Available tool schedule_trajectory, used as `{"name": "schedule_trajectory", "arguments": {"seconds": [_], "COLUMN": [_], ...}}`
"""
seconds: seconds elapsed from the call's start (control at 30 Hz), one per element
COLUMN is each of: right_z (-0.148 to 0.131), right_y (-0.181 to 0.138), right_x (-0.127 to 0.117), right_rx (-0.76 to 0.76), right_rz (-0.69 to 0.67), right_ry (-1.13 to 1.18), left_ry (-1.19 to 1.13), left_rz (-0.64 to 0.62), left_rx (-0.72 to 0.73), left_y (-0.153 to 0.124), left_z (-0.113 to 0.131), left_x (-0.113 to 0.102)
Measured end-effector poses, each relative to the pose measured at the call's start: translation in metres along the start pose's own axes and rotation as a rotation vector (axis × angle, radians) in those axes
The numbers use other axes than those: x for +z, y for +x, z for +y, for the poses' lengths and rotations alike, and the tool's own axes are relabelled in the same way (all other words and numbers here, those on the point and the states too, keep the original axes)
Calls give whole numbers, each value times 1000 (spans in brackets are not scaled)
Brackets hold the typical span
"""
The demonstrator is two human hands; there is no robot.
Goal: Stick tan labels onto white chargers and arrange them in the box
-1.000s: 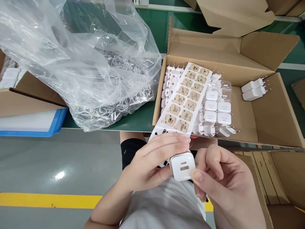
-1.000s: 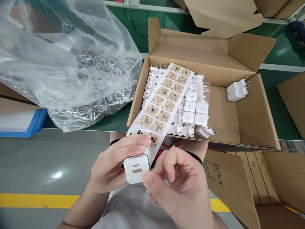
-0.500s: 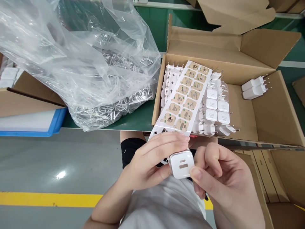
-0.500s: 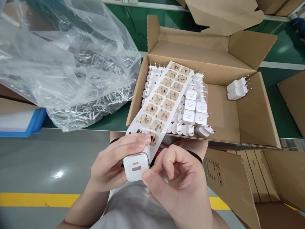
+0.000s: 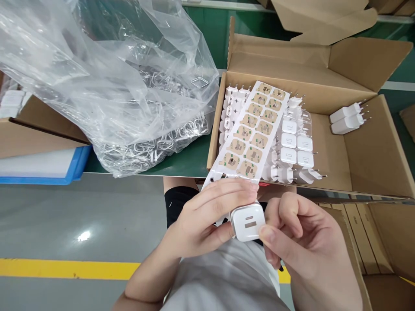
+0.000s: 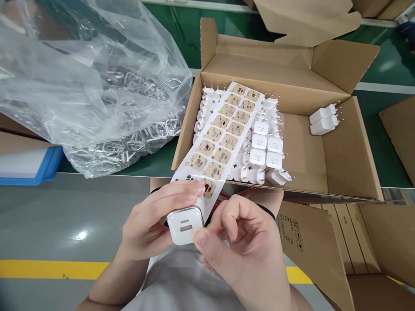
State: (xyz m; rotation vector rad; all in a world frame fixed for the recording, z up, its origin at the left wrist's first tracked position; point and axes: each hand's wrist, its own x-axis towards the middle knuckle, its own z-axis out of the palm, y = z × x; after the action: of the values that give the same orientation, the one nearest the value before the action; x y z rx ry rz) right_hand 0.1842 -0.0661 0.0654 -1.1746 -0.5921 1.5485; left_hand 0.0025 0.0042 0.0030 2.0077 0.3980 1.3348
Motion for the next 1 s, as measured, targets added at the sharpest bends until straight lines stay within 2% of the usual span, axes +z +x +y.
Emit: {"name": "schedule_trajectory", "arguments": {"seconds": [0.4,0.6,0.73,0.87,1.0], "right_z": [1,-6,-10,-8,-6], "right_y": [-3,-5,-4,-4,-4], "right_x": [-1,11,14,10,7], "right_rx": [21,118,133,110,108], "right_rz": [16,147,142,127,125], "right_ry": [20,71,83,32,17], "left_ry": [26,53,14,-113,-113], "left_rz": [7,-4,-3,51,53], "left_rx": [25,6,10,36,36], "left_y": [-3,-1,-4,-8,-9], "left_z": [-3,0,-2,-8,-10], "left_x": [1,-1,1,5,6]}}
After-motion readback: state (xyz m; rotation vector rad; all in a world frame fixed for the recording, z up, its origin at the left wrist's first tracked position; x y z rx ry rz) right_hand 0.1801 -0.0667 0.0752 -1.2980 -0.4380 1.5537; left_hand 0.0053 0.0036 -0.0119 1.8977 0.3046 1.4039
